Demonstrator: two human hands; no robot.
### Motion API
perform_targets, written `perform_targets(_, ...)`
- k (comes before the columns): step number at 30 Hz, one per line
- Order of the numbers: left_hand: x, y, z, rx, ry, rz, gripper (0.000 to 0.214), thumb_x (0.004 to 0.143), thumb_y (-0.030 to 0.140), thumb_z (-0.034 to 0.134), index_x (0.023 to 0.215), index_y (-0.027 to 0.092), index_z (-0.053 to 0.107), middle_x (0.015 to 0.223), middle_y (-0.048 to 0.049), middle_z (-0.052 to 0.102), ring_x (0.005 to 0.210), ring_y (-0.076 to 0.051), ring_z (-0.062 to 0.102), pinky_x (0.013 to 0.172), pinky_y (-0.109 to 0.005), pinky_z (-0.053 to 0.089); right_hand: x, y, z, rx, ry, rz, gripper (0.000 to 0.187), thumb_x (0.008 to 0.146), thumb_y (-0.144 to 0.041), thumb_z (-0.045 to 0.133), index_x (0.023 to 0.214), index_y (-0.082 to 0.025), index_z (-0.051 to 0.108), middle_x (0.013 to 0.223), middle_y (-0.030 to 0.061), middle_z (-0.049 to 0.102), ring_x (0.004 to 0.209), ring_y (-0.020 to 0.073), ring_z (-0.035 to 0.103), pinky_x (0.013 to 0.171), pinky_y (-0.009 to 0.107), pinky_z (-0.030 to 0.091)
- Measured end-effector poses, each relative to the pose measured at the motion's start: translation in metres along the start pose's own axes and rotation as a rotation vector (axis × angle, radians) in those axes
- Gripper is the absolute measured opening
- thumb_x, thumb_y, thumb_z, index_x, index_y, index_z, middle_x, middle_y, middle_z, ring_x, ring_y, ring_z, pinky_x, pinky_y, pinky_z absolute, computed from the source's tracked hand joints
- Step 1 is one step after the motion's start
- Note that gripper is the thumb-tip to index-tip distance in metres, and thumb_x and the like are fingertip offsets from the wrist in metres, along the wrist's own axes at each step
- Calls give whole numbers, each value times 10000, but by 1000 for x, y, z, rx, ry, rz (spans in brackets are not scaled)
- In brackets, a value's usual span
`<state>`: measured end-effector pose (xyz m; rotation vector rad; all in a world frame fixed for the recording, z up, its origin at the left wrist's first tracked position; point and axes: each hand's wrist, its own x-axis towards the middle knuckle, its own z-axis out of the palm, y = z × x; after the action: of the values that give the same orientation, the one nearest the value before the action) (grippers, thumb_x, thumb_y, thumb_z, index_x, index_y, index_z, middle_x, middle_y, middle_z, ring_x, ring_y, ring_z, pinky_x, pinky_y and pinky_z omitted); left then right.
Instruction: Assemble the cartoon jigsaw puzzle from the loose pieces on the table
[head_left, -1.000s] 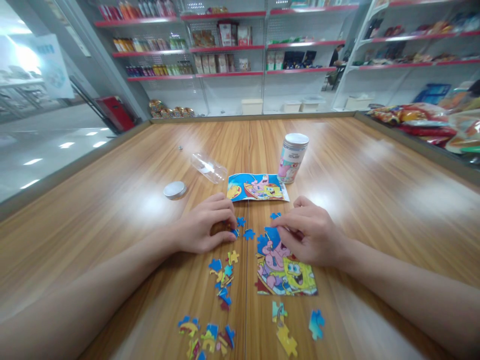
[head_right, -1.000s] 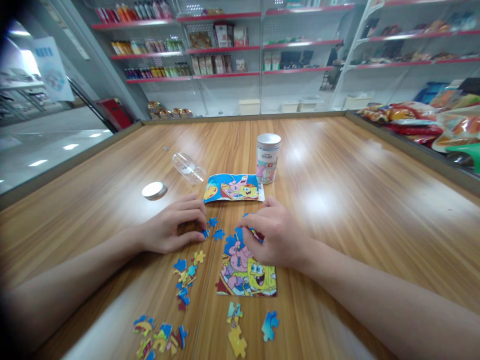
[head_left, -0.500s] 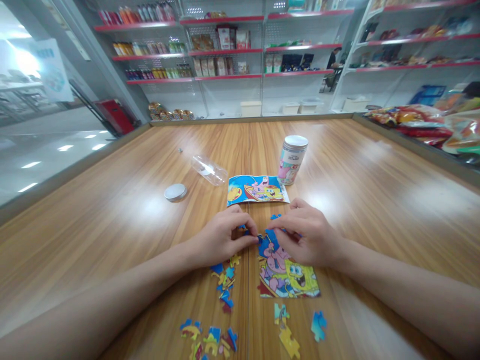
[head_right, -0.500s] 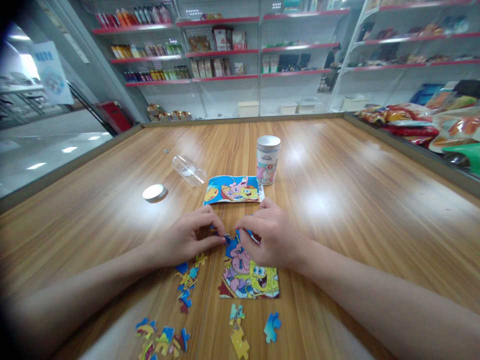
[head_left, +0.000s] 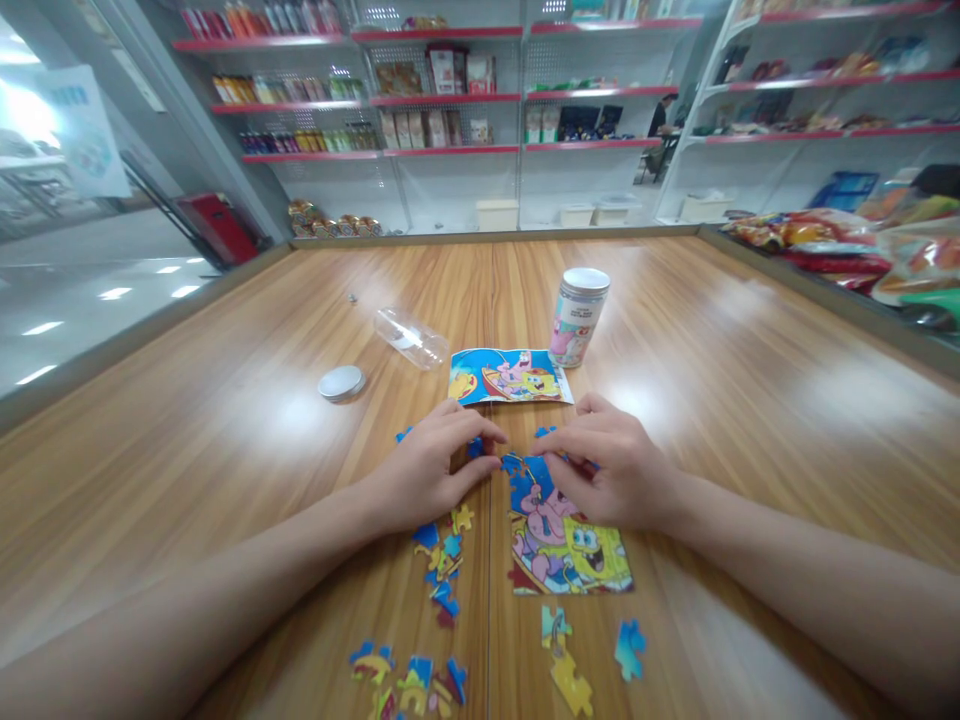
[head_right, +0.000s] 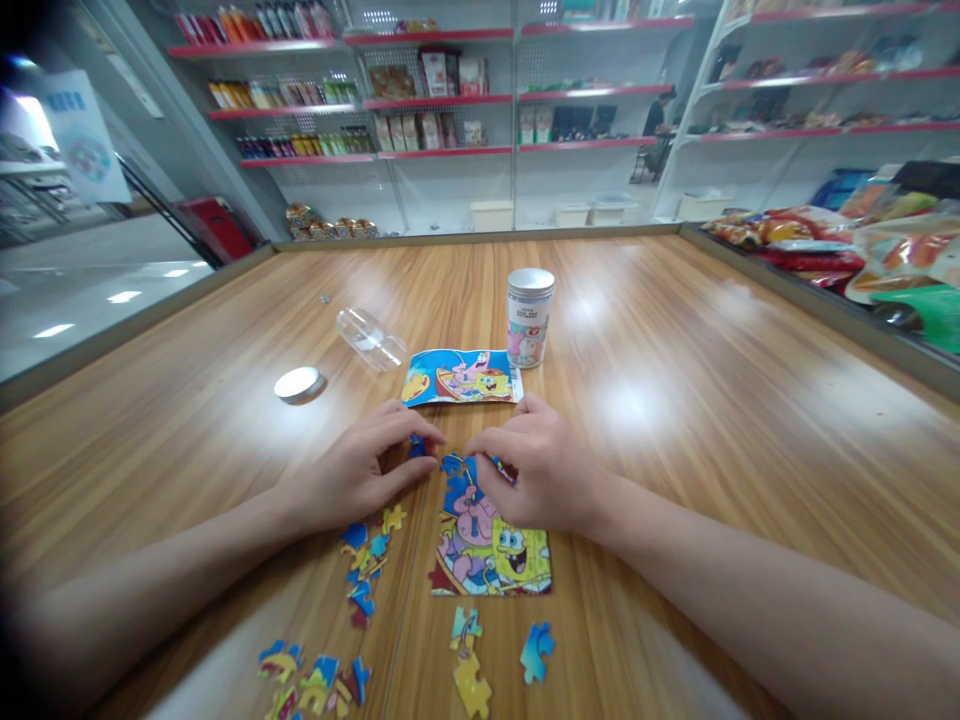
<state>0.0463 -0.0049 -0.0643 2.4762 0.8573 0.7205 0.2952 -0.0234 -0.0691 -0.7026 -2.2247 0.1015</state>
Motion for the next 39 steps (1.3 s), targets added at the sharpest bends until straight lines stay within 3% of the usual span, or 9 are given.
perform_targets(5, -1, 0, -3, 66, -18, 97, 185, 931, 240, 606, 1093, 193, 682, 1030, -81, 643, 979, -211, 543, 894, -398, 479, -1, 0, -2, 22, -23, 7, 154, 805, -116, 592, 882, -185, 706, 569, -43, 623, 502, 105, 529, 666, 318, 348)
perform_targets(9, -1, 1, -2, 91, -41, 171, 167, 929, 236, 620, 1057, 206, 722, 1027, -82, 662, 961, -208, 544, 870, -388, 489, -1, -1, -2, 88, -134, 24, 177, 754, -112, 613, 845, -203, 735, 543, -46, 614, 526, 113, 542, 718, 329, 360)
perform_targets(15, 3, -2, 4, 65, 25, 198, 103, 944, 237, 619, 922, 194, 710, 970, -54, 726, 884, -183, 579, 856, -389, 480, 0, -1, -2, 109, -247, 48, 205, 719, -107, 615, 823, -215, 756, 525, -47, 602, 532, 121, 532, 730, 338, 363)
perform_targets(20, 4, -1, 6, 35, 41, 145, 108, 939, 204, 612, 1023, 192, 678, 982, -44, 738, 905, -184, 615, 875, -398, 486, 1, -1, -3, 105, -282, 62, 164, 722, -123, 624, 790, -213, 743, 517, -58, 580, 520, 113, 515, 732, 339, 364)
perform_targets(28, 4, -2, 7, -88, 61, -74, 148, 871, 191, 679, 1017, 210, 699, 969, -38, 722, 939, -193, 631, 843, -369, 517, -1, 1, -3, 107, -292, 65, 160, 735, -127, 624, 811, -213, 736, 517, -62, 573, 517, 110, 500, 752, 348, 375)
perform_targets(36, 6, 0, 5, -146, 16, -67, 80, 880, 160, 653, 903, 216, 707, 901, -7, 707, 923, -178, 608, 875, -371, 482, 1, -1, -3, 100, -306, 49, 166, 739, -122, 627, 828, -209, 737, 523, -64, 565, 512, 107, 489, 729, 343, 362)
perform_targets(39, 5, 0, 4, -174, 15, -70, 120, 891, 144, 616, 926, 215, 706, 927, -15, 701, 930, -175, 602, 878, -371, 481, 3, -2, -4, 66, -232, 13, 152, 740, -115, 613, 803, -201, 721, 534, -54, 569, 534, 118, 508, 710, 341, 350)
